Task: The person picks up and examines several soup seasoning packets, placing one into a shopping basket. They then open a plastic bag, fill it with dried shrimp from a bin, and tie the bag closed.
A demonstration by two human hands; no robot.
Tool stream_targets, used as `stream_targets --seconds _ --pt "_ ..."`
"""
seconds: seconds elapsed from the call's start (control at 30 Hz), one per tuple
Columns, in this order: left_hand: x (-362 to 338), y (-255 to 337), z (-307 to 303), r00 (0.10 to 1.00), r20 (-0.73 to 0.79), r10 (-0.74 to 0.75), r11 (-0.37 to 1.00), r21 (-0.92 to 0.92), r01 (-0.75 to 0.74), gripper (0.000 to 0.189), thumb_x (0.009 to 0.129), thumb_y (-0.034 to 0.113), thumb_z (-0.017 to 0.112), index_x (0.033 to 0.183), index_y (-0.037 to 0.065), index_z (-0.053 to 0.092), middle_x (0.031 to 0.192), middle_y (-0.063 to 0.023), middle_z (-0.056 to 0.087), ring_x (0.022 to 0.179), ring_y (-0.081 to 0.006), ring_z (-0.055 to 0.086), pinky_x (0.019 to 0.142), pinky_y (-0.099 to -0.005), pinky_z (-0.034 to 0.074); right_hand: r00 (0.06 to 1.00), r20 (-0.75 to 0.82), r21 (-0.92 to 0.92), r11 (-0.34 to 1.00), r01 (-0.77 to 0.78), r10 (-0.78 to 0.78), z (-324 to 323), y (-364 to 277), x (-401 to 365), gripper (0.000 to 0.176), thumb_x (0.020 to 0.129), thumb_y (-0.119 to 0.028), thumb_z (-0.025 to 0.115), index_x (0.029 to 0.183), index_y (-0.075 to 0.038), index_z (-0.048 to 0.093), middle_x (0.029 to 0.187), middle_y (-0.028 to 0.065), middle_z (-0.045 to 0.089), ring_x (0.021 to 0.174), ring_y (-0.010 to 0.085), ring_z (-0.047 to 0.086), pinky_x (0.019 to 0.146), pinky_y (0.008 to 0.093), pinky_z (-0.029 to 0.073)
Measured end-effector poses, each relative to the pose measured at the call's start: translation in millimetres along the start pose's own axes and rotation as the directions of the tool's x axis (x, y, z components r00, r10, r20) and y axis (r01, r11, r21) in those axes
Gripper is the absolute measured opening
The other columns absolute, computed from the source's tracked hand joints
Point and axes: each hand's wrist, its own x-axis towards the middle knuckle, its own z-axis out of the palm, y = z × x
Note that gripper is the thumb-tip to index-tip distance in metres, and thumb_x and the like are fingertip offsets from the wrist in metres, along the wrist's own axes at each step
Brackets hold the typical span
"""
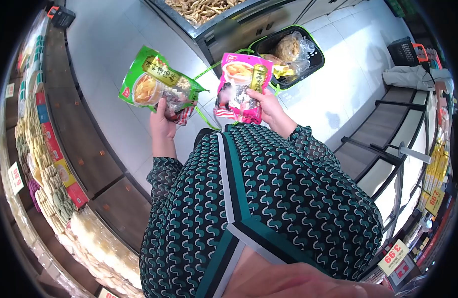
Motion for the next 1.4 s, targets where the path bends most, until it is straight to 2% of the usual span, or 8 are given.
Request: stream_targets --seconds 0.07,0.1,0.3,0.5,0.67,0.83,1.0,1.4 --pt "15.2 2.6 13.0 1.000 0.026 0.012 1.000 0.016 -0.012 0.030 0.084 0.018 0.067 0.109 0.006 0.055 0.084 0.0006 0.059 0.062 -0.0085 0.051 0.055 -0.0246 0.044 0.984 -0.081 -0.005 0.988 0.157 -0.156 -1.1 -4.7 7.9 0.037 0.082 0.003 0.061 0.116 0.000 0.048 0.105 0.0118 0.062 0.090 0.0238 0.064 0.078 0.0387 0.056" --pt "21.6 2.3 22.4 0.999 0.039 0.000 1.000 0.027 -0.001 0.027 0.084 0.017 0.067 0.106 0.006 0.056 0.077 0.0023 0.057 0.056 -0.0078 0.049 0.051 -0.0226 0.041 0.975 -0.093 0.007 0.979 0.202 -0.201 -5.9 -10.9 9.0 0.038 0.081 0.003 0.062 0.117 0.000 0.048 0.105 0.0118 0.061 0.090 0.0234 0.064 0.077 0.0382 0.056" --pt "69.5 10.4 48.3 0.968 0.220 -0.118 0.983 0.165 0.082 0.024 0.082 0.017 0.069 0.100 0.005 0.057 0.073 0.0026 0.055 0.055 -0.0067 0.048 0.050 -0.0220 0.041 0.911 -0.225 -0.001 0.935 0.355 -0.346 -30.8 -28.6 -17.8 0.038 0.082 0.002 0.061 0.117 -0.001 0.048 0.103 0.0096 0.061 0.086 0.0202 0.064 0.071 0.0343 0.056" --pt "107.7 7.4 86.1 0.901 0.344 -0.265 0.941 0.297 0.163 0.025 0.081 0.017 0.069 0.098 0.004 0.058 0.069 0.0027 0.055 0.050 -0.0058 0.046 0.045 -0.0207 0.038 0.776 -0.363 -0.037 0.840 0.542 -0.516 -23.1 -17.4 -54.0 0.038 0.086 -0.002 0.057 0.122 -0.002 0.045 0.112 0.0099 0.058 0.098 0.0195 0.060 0.084 0.0334 0.051" --pt "156.7 7.0 78.5 0.794 0.447 -0.411 0.879 0.426 0.215 0.025 0.081 0.015 0.068 0.101 0.003 0.058 0.069 0.0036 0.055 0.049 -0.0046 0.044 0.044 -0.0204 0.036 0.679 -0.535 0.059 0.780 0.623 -0.503 4.5 25.6 -69.7 0.038 0.088 -0.003 0.055 0.125 -0.002 0.043 0.116 0.0104 0.056 0.103 0.0202 0.057 0.089 0.0356 0.048" --pt "173.9 3.1 78.3 0.752 0.493 -0.438 0.868 0.449 0.211 0.039 0.081 0.015 0.068 0.114 0.000 0.055 0.095 -0.0017 0.060 0.077 -0.0081 0.055 0.067 -0.0238 0.045 0.573 -0.616 0.001 0.727 0.687 -0.541 26.1 65.2 -93.2 0.037 0.089 -0.004 0.054 0.125 -0.001 0.043 0.118 0.0116 0.055 0.104 0.0211 0.058 0.089 0.0350 0.048" --pt "183.7 -11.4 77.1 0.721 0.493 -0.487 0.853 0.446 0.271 0.039 0.081 0.015 0.069 0.115 0.001 0.054 0.099 -0.0019 0.060 0.082 -0.0088 0.056 0.072 -0.0243 0.046 0.429 -0.711 -0.070 0.663 0.745 -0.557 35.1 91.1 -117.4 0.037 0.090 -0.006 0.052 0.125 0.000 0.041 0.118 0.0117 0.055 0.103 0.0209 0.058 0.088 0.0350 0.048" --pt "166.0 3.0 84.4 0.681 0.564 -0.468 0.877 0.391 0.279 0.041 0.081 0.017 0.070 0.116 0.003 0.054 0.103 -0.0023 0.061 0.087 -0.0103 0.057 0.076 -0.0258 0.046 0.339 -0.743 -0.090 0.588 0.804 -0.577 61.4 118.8 -143.8 0.041 0.089 -0.004 0.053 0.127 0.000 0.040 0.120 0.0117 0.054 0.105 0.0219 0.057 0.088 0.0362 0.049"
